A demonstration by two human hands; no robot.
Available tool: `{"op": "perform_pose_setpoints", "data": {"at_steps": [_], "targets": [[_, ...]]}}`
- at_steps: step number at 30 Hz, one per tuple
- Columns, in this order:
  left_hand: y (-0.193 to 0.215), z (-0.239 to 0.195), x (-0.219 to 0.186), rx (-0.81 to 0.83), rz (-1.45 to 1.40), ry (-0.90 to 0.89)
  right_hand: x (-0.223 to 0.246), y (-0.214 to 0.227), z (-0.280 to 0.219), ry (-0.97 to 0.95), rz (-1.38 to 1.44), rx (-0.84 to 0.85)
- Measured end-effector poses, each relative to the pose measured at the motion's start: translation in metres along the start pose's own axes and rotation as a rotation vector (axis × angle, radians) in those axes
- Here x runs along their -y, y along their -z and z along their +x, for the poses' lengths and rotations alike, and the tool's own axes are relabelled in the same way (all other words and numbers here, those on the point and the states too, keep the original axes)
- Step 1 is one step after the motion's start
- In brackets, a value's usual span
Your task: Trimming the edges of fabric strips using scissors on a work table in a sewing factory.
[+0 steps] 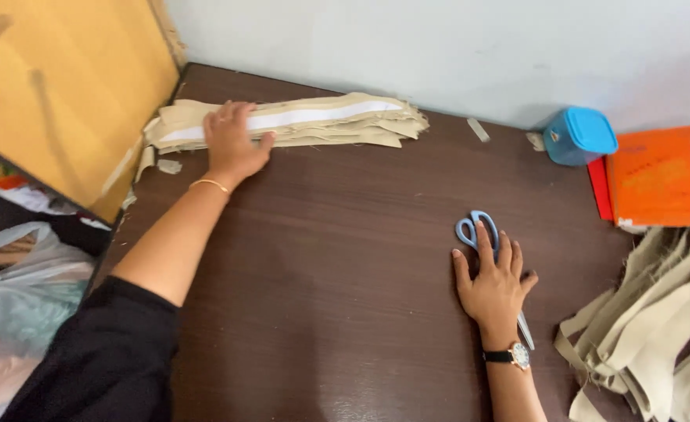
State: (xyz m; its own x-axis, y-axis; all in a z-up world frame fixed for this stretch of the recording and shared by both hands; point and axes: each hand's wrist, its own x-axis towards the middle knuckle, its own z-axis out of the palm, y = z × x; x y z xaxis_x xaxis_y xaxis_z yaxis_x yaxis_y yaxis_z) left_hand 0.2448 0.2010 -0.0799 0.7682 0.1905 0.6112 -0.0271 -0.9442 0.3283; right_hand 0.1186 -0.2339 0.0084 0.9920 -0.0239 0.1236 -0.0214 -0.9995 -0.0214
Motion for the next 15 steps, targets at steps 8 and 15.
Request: {"op": "perform_pose_setpoints", "data": {"at_steps": [8,15], "targets": [[0.021,0.011,0.015,0.031,0.103,-0.202,0.001,0.003,0.000,0.016,-0.013,-0.015],[0.058,0.027,0.007,0.226,0.173,-0.323,-0.006,-0.005,0.000,0.073,0.074,-0.139]]}}
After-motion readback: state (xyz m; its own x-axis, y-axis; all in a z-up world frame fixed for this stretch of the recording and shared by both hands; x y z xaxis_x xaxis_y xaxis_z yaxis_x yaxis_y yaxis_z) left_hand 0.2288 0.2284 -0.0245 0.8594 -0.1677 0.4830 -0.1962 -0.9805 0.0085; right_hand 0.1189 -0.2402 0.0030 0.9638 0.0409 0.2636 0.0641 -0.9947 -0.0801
